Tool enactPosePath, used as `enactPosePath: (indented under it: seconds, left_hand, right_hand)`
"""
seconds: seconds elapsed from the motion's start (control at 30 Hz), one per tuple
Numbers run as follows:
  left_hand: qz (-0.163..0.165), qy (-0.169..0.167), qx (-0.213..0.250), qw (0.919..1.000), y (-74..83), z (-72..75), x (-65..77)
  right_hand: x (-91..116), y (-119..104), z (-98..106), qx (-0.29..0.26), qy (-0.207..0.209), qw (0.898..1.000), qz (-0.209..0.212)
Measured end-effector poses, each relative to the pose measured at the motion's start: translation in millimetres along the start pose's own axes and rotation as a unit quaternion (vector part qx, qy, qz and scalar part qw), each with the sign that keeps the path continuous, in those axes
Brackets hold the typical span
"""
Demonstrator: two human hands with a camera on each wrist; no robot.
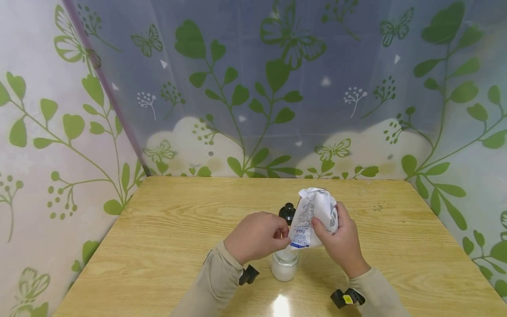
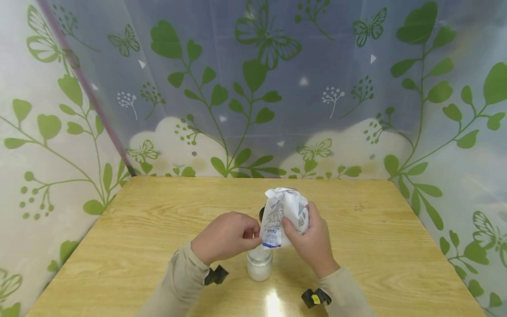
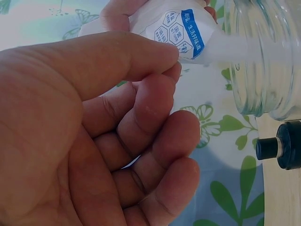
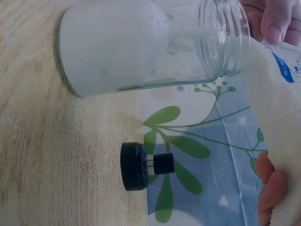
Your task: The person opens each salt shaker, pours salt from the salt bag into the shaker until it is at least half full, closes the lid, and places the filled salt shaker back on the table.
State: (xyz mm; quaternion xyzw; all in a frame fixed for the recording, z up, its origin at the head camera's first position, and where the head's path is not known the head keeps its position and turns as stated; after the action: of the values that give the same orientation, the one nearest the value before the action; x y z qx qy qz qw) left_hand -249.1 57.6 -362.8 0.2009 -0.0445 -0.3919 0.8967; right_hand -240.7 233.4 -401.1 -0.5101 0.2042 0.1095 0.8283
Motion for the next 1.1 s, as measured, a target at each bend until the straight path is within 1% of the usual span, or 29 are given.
enactPosePath:
  seconds: [0.8, 1.1]
  left_hand:
    - [-0.011, 0.008, -0.007, 0.9999, 1.2, 0.8, 0.4]
    - [-0.01, 0.007, -0.002, 0.9999, 0.9, 0.9, 0.3]
  right_hand:
    - [0.3, -2.7, 0.7, 0.002, 0.003, 1.0, 0.013]
    - [-0.4, -2.8, 0.8, 0.011, 0.003, 1.0, 0.019]
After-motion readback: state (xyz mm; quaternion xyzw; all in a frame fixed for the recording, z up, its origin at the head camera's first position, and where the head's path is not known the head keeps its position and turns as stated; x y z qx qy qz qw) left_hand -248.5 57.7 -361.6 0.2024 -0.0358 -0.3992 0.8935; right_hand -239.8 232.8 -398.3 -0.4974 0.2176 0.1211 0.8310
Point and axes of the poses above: each hand's wrist, its own x-axis away from the middle knuckle, its own z-axis out of the back of the hand, y = z × x, the point moved 9 cm from there along -x, towards the middle knuckle, and after that the axes turned 5 degrees about -y, right-handed, at the moved point
